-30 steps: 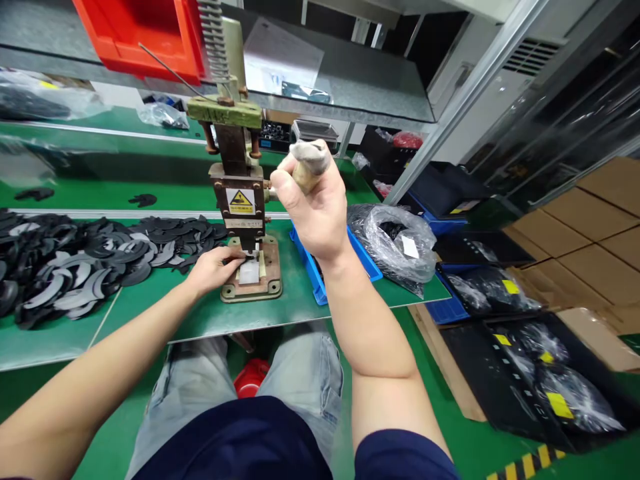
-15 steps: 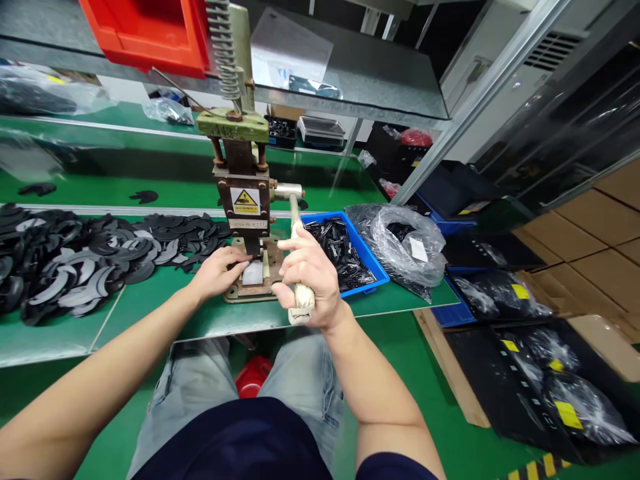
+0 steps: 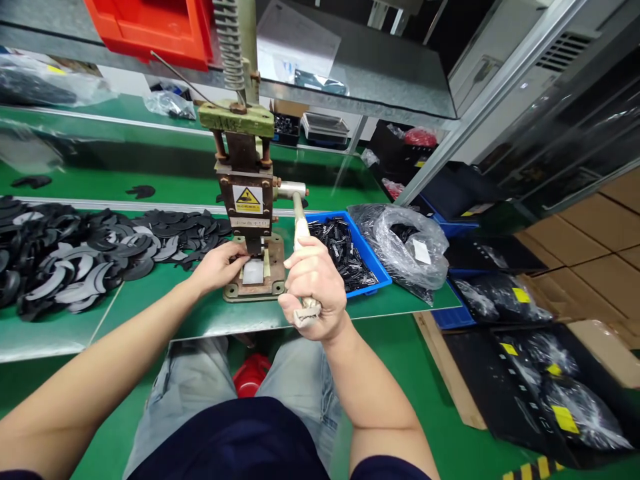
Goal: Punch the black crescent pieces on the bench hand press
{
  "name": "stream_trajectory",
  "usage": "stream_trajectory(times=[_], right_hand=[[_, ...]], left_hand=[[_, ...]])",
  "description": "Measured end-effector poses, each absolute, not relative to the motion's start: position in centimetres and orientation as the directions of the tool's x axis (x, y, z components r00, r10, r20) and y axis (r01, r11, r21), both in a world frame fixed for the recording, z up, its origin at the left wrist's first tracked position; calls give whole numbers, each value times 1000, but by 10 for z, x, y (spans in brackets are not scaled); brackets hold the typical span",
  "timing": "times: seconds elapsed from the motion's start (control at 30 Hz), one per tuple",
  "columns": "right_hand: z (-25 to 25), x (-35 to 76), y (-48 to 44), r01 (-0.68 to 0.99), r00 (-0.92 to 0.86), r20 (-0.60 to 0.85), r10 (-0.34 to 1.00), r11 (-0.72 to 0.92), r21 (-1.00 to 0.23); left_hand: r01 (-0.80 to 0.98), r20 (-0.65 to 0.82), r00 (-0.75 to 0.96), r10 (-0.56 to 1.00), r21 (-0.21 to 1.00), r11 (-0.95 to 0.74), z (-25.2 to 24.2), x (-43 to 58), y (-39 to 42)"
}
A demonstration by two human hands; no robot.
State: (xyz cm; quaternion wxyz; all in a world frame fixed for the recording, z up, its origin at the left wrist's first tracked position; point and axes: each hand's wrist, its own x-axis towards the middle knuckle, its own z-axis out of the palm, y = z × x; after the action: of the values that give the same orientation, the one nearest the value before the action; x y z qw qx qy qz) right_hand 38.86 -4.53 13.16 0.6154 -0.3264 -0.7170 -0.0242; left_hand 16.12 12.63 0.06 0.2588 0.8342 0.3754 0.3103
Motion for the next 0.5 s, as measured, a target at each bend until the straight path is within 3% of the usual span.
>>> stream_trajectory(times=[0.13,0.27,0.4,0.5], right_hand=[[127,387,-47,521,1,885,466,755,-398],[110,386,-49,505,1,888,459,767,-397],[97,386,-51,511,-5,889,458,765,-392],[95,387,-50,516,-12,897,442,771,-373]], left_hand=[[489,219,448,867,752,-442,-1,163,128],[480,175,457,872,777,-407,-1,167,129],[470,194,451,871,778,-417,2,154,135],[527,251,284,925,766,-369,6,120,141]])
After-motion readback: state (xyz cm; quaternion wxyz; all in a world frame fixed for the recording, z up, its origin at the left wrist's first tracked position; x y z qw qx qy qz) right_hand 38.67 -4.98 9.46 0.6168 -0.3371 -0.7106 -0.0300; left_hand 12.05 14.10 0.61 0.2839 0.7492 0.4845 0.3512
